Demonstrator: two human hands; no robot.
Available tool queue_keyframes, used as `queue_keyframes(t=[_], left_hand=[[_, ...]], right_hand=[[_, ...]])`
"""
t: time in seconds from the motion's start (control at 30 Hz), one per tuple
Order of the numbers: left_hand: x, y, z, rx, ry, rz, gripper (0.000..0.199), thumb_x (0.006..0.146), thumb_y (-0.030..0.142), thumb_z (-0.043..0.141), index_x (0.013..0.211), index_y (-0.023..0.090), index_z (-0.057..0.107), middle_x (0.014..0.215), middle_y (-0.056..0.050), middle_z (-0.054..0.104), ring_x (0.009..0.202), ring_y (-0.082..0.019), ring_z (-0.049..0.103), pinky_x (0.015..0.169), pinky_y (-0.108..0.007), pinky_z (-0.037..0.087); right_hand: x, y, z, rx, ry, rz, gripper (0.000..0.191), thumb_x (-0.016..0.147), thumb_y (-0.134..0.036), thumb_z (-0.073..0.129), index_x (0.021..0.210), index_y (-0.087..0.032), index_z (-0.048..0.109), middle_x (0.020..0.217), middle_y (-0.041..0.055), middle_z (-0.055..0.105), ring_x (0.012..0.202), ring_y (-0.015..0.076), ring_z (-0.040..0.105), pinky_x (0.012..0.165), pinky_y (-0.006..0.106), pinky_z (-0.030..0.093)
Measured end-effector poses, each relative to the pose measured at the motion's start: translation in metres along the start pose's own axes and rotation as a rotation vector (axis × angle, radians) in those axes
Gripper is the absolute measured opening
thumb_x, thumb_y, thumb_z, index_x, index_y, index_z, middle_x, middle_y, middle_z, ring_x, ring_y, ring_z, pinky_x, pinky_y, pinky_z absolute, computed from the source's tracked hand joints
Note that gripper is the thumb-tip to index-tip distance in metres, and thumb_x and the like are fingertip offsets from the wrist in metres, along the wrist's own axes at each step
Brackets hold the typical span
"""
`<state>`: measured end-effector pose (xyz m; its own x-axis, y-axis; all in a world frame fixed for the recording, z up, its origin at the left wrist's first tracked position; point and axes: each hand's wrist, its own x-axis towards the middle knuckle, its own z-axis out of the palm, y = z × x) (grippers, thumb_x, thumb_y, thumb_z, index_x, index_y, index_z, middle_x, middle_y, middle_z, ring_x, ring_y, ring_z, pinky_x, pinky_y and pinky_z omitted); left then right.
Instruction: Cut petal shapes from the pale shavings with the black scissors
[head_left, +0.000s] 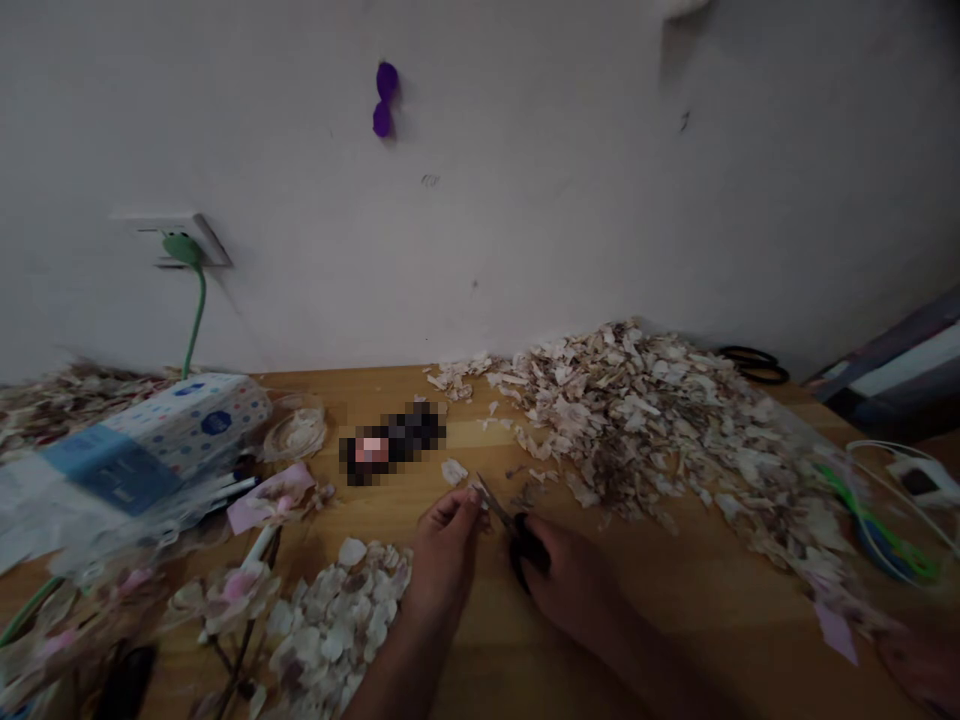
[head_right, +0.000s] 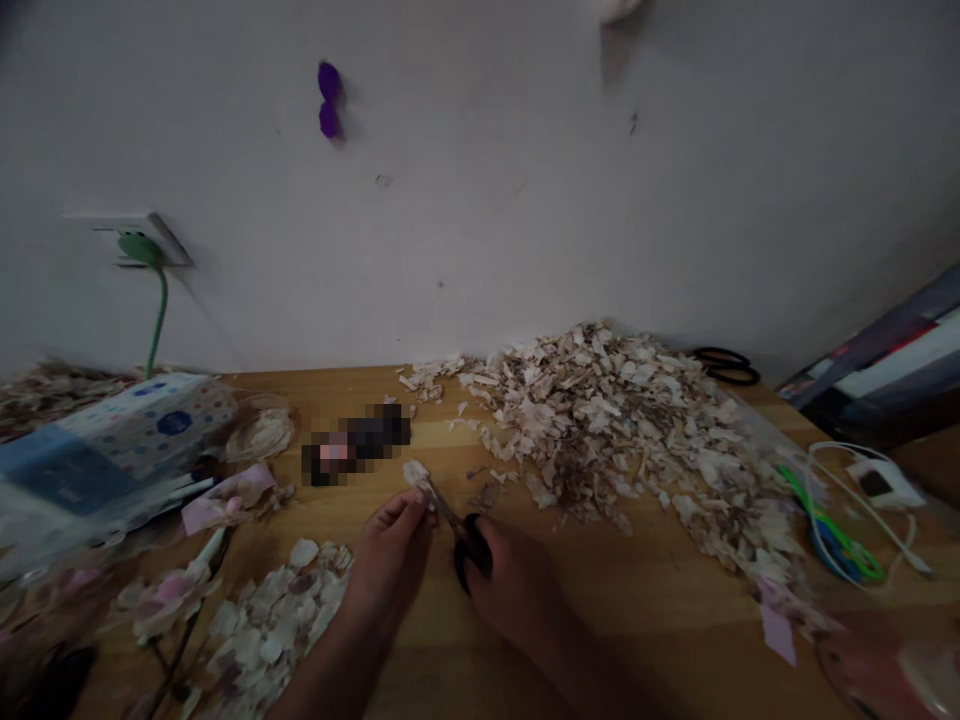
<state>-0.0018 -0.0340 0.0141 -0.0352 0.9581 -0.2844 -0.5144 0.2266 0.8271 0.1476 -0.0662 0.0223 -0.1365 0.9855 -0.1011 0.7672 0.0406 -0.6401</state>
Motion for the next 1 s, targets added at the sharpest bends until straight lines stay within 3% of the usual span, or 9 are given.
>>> queue_keyframes(t=[0.13, 0.47, 0.77, 0.87, 1.0], left_hand=[[0.001, -0.003, -0.002, -0.112, -0.017, -0.027, 0.02, 0.068, 0.031, 0.076, 0.069, 0.013, 0.067, 0.062, 0.0, 0.059, 0.058, -0.007, 0.05, 0.058, -0.017, 0.04], [0.002, 0.001, -0.005, 0.212, 0.008, 0.04, 0.033, 0.066, 0.046, 0.074, 0.071, 0.014, 0.069, 0.06, -0.001, 0.061, 0.055, -0.011, 0.053, 0.055, -0.021, 0.04], [0.003, 0.013, -0.007, 0.374, -0.042, 0.051, 0.029, 0.067, 0.043, 0.074, 0.072, 0.015, 0.071, 0.056, 0.0, 0.061, 0.052, -0.011, 0.052, 0.052, -0.02, 0.037], [0.002, 0.013, -0.004, 0.311, -0.064, 0.033, 0.026, 0.067, 0.039, 0.075, 0.075, 0.014, 0.072, 0.059, -0.001, 0.061, 0.055, -0.01, 0.052, 0.055, -0.02, 0.039], [0.0, 0.004, 0.001, 0.031, -0.082, -0.013, 0.022, 0.067, 0.034, 0.077, 0.079, 0.016, 0.07, 0.07, 0.0, 0.063, 0.061, -0.009, 0.054, 0.059, -0.019, 0.043]], right_hand=[[-0.001, -0.002, 0.0, 0.006, 0.002, -0.011, 0.016, 0.08, -0.028, 0.05, 0.093, -0.023, 0.058, 0.087, 0.0045, 0.069, 0.079, 0.0232, 0.063, 0.067, 0.03, 0.042], [0.0, 0.002, 0.001, 0.019, 0.01, 0.0, 0.016, 0.08, -0.025, 0.049, 0.089, -0.022, 0.061, 0.084, 0.0046, 0.069, 0.076, 0.022, 0.063, 0.065, 0.029, 0.042], [0.001, 0.0, -0.002, 0.01, 0.002, 0.01, 0.018, 0.08, -0.025, 0.048, 0.092, -0.022, 0.061, 0.087, 0.0056, 0.07, 0.079, 0.0231, 0.064, 0.066, 0.03, 0.044], [0.002, 0.003, -0.001, 0.018, 0.012, 0.004, 0.019, 0.079, -0.023, 0.048, 0.091, -0.021, 0.062, 0.087, 0.006, 0.07, 0.079, 0.023, 0.064, 0.067, 0.03, 0.045], [0.002, 0.004, 0.001, 0.04, 0.038, 0.004, 0.024, 0.078, -0.022, 0.048, 0.097, -0.02, 0.062, 0.092, 0.007, 0.071, 0.083, 0.0242, 0.065, 0.071, 0.032, 0.046]])
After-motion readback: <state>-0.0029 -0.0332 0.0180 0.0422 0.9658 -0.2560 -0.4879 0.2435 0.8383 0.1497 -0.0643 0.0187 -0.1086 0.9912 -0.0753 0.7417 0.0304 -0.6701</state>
